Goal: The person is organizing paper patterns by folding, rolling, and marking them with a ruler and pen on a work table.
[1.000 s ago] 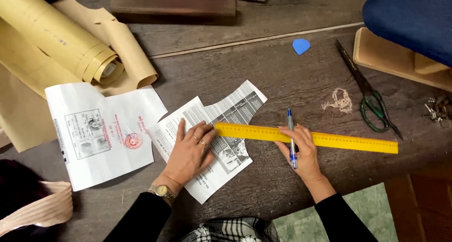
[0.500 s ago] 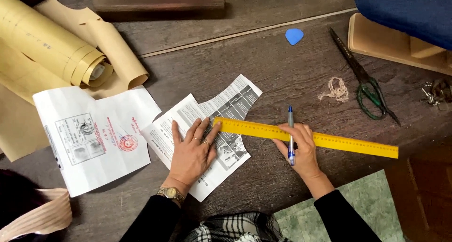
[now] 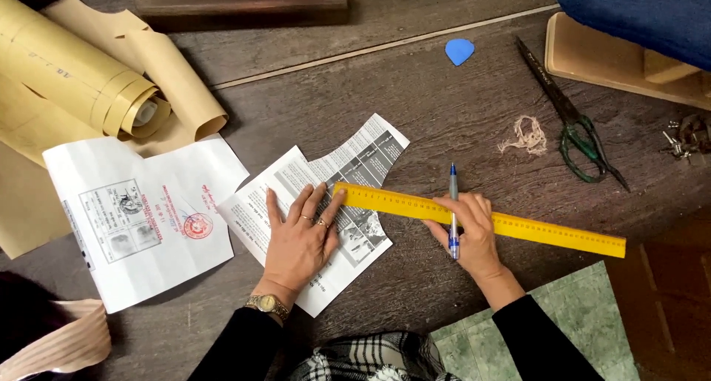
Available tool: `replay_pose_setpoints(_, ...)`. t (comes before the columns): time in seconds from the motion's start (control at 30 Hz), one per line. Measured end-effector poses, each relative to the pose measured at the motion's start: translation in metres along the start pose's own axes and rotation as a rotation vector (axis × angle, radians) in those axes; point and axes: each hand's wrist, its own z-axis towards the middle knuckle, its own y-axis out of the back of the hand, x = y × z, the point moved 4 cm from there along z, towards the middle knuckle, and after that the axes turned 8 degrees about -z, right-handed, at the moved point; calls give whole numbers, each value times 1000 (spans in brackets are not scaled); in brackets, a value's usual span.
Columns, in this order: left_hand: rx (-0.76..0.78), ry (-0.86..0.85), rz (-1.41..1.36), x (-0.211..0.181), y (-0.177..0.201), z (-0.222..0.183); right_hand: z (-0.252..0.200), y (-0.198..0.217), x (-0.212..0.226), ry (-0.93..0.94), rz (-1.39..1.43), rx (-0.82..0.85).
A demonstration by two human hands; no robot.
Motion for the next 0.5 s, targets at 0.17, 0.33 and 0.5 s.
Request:
replay_pose_setpoints(0.17, 12, 4, 5, 0, 1, 1, 3, 2, 3, 8, -7, -8)
replay_pose_setpoints(0.33, 15, 6, -8, 0, 1, 0, 3, 2, 4, 17, 0, -14)
replay_pose_setpoints(0.5, 33, 10, -15, 0, 2, 0, 1, 0, 1, 17, -11, -5)
